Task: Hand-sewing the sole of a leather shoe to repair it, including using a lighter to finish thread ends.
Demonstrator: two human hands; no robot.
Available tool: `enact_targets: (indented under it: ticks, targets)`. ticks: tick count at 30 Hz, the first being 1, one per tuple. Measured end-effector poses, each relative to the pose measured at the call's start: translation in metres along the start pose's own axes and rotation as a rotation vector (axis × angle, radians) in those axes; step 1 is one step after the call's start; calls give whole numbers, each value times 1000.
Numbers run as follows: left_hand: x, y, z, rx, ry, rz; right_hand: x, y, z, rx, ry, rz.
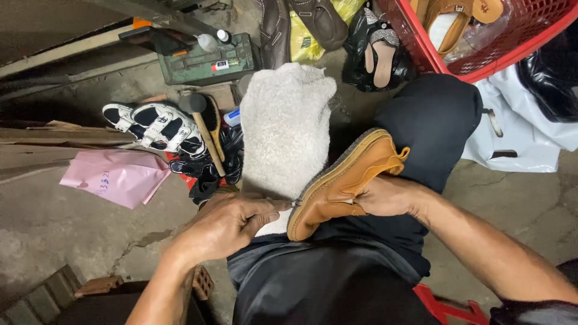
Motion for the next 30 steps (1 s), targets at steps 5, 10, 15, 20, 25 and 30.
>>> enact_targets:
  ticks: [5, 10, 15, 20, 25, 30]
  targets:
    - [1, 4, 13, 128, 29, 81, 7, 2, 0, -10, 69, -28]
    - [-12, 9, 38, 260, -70, 95, 8, 4, 2, -81, 148, -71]
    - [8, 18, 46, 403, -365, 303, 54, 11, 7, -180, -126, -58]
    - [6, 16, 52, 445, -473, 342, 28, 6, 1, -85, 4, -112]
    - [6, 21, 50, 464, -435, 306, -7, 8, -3, 21, 16, -69]
    - [1, 22, 40, 611, -504, 385, -36, 8, -10, 166, 63, -44]
Point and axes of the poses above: each hand's wrist, its own y-axis away from the middle knuckle, its own z-axis out of the palm, x = y × z, the point moved 3 cm from there along -y, towards the middle knuckle, and after that the axes turned 10 degrees about x, right-handed, at the moved point
